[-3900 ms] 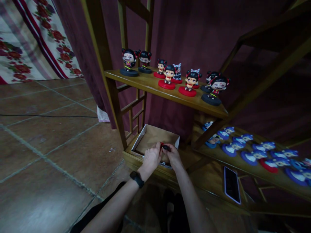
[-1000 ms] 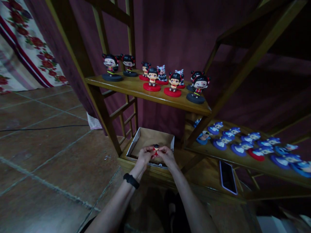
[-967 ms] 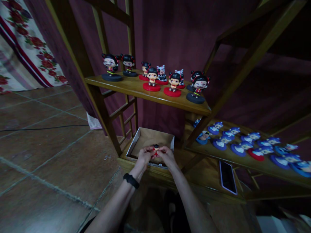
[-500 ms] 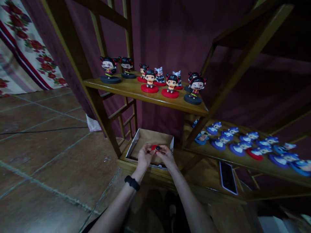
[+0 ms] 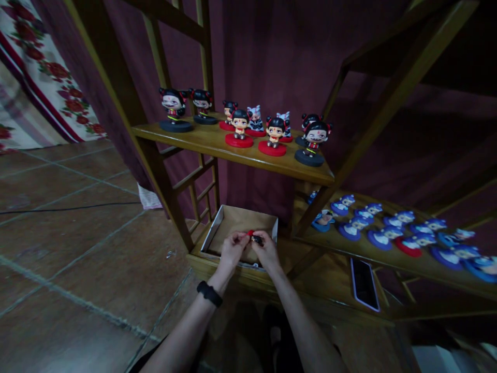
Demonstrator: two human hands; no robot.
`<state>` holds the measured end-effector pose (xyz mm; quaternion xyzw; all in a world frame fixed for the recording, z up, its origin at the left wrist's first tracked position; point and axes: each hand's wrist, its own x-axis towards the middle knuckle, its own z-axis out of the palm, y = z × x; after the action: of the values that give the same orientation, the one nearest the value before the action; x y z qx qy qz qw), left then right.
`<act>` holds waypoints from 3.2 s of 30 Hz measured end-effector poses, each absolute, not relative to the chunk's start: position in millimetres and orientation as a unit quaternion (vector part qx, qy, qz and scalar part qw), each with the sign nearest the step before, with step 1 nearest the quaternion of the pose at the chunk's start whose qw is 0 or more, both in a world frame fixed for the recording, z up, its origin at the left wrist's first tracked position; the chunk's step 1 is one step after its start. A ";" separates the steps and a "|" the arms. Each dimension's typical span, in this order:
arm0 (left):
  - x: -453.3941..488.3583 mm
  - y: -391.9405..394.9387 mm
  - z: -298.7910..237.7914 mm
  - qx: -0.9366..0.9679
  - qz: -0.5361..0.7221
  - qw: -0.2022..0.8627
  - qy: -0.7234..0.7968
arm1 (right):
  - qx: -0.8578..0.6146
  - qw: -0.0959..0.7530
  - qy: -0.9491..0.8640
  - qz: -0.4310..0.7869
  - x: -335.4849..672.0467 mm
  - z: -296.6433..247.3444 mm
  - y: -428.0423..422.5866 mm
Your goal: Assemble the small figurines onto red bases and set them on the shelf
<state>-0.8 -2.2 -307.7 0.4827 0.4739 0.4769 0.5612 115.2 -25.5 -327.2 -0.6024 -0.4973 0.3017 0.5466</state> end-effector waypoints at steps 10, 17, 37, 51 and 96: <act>-6.5 -6.9 -294.5 0.287 0.419 0.759 0.406 | -0.613 0.526 -0.508 0.300 112.7 -323.7 -27.2; -12.0 1.8 -302.6 0.205 0.442 0.781 0.392 | -0.601 0.554 -0.478 0.321 113.7 -319.0 -29.6; -13.5 -0.4 -297.8 0.215 0.425 0.819 0.321 | -0.529 0.608 -0.341 0.483 112.0 -303.1 -32.7; -7.5 -1.3 -299.9 0.331 0.491 0.712 0.377 | -0.556 0.596 -0.332 0.476 114.9 -304.9 -32.2; -4.8 -29.9 -288.8 0.904 0.252 0.025 0.343 | -0.587 0.545 -0.413 0.434 119.0 -311.0 -36.0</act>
<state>-4.8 -29.9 -288.8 0.9043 0.3435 0.2523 0.0246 119.0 -36.0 -311.0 -0.5869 -0.4125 0.4339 0.5451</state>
